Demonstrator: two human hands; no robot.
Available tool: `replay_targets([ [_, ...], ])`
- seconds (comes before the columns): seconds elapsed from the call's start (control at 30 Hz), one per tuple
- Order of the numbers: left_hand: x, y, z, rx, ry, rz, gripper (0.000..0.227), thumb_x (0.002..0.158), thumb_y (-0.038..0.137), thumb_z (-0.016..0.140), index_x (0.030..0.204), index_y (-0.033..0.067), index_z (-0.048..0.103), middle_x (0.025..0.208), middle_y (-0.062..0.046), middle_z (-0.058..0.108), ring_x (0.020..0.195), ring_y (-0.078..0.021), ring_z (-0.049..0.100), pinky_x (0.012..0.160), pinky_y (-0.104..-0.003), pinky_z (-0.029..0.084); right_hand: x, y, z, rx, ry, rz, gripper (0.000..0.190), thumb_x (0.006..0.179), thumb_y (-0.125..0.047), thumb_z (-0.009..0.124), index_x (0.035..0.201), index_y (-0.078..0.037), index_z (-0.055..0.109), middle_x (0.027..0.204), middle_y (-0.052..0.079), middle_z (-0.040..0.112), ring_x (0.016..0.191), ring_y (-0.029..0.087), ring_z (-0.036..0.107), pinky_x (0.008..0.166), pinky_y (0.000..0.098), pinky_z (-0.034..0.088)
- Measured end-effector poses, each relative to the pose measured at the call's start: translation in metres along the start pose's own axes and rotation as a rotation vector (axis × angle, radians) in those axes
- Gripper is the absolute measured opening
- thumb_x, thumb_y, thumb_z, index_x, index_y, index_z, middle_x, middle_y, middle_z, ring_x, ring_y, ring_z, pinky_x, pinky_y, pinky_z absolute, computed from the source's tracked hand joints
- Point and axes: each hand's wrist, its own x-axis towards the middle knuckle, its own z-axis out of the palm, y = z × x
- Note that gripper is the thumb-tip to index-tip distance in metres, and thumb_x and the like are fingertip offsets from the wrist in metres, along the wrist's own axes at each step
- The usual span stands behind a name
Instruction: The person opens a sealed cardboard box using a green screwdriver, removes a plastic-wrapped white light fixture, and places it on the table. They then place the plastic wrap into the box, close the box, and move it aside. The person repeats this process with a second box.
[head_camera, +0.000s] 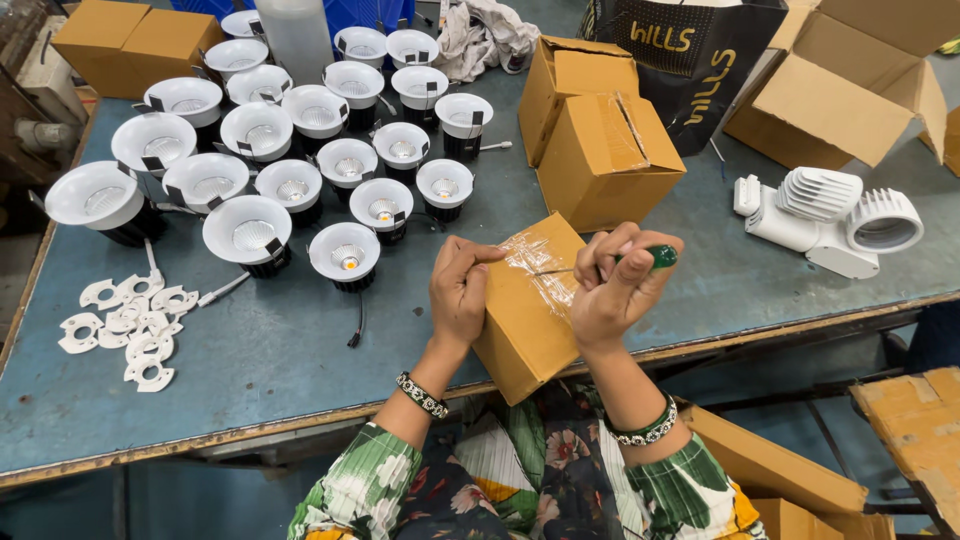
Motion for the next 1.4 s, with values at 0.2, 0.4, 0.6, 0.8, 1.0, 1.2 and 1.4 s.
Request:
replay_targets([
  [0.2, 0.001, -0.001, 0.001, -0.005, -0.012, 0.000, 0.025, 0.089, 0.007, 0.051, 0.096, 0.0042, 0.074, 0.090, -0.010, 0.060, 0.082, -0.0213, 0.056, 0.073, -0.032, 0.046, -0.005, -0.004, 0.000, 0.056, -0.040, 0.041, 0.038, 0.112, -0.047, 0.051, 0.108, -0.012, 0.036, 0.069, 0.001, 0.035, 0.052, 0.008, 0.031, 0.047, 0.0215, 0.028],
  [0.4, 0.003, -0.005, 0.004, -0.006, -0.014, 0.011, 0.026, 0.088, 0.007, 0.050, 0.097, 0.0035, 0.075, 0.090, -0.009, 0.061, 0.086, -0.0220, 0.057, 0.076, -0.032, 0.047, -0.006, -0.001, -0.003, 0.038, -0.129, 0.071, 0.034, 0.112, -0.041, 0.051, 0.108, -0.011, 0.037, 0.074, 0.001, 0.035, 0.053, 0.007, 0.034, 0.046, 0.0224, 0.028],
  [0.6, 0.004, 0.001, 0.001, 0.025, -0.002, -0.001, 0.026, 0.088, 0.006, 0.050, 0.096, 0.0037, 0.075, 0.089, -0.010, 0.060, 0.084, -0.0228, 0.059, 0.076, -0.033, 0.048, -0.012, 0.000, 0.003, -0.120, -0.380, -0.054, 0.033, 0.114, -0.038, 0.049, 0.104, -0.009, 0.037, 0.075, 0.002, 0.042, 0.062, 0.011, 0.041, 0.056, 0.0282, 0.036],
  [0.8, 0.004, 0.005, -0.002, 0.044, -0.019, 0.027, 0.026, 0.089, 0.006, 0.049, 0.095, 0.0041, 0.074, 0.091, -0.011, 0.063, 0.084, -0.0239, 0.062, 0.075, -0.033, 0.050, 0.000, -0.013, -0.008, -0.040, -0.142, 0.077, 0.039, 0.112, -0.046, 0.049, 0.103, -0.010, 0.038, 0.074, -0.001, 0.034, 0.053, 0.006, 0.031, 0.044, 0.0211, 0.027],
  [1.0, 0.005, 0.004, 0.000, 0.058, -0.008, 0.009, 0.027, 0.088, 0.006, 0.047, 0.094, 0.0041, 0.074, 0.090, -0.011, 0.063, 0.082, -0.0243, 0.062, 0.073, -0.033, 0.049, 0.004, -0.029, -0.019, 0.041, -0.026, 0.226, 0.036, 0.113, -0.042, 0.051, 0.101, -0.011, 0.035, 0.069, -0.001, 0.032, 0.053, 0.007, 0.031, 0.047, 0.0233, 0.025],
  [1.2, 0.003, 0.005, -0.001, 0.033, -0.004, 0.054, 0.028, 0.089, 0.006, 0.047, 0.095, 0.0041, 0.074, 0.092, -0.011, 0.064, 0.085, -0.0244, 0.064, 0.076, -0.033, 0.051, -0.003, -0.042, -0.013, -0.013, -0.121, 0.169, 0.034, 0.115, -0.040, 0.050, 0.105, -0.010, 0.037, 0.073, 0.002, 0.034, 0.054, 0.008, 0.034, 0.049, 0.0230, 0.029],
  [1.4, 0.005, 0.005, 0.005, 0.041, -0.026, 0.020, 0.029, 0.089, 0.007, 0.046, 0.094, 0.0043, 0.075, 0.088, -0.012, 0.062, 0.081, -0.0255, 0.061, 0.074, -0.034, 0.049, -0.006, -0.049, -0.016, 0.001, -0.119, 0.175, 0.035, 0.116, -0.042, 0.051, 0.106, -0.011, 0.037, 0.070, 0.002, 0.034, 0.055, 0.009, 0.033, 0.050, 0.0227, 0.029],
])
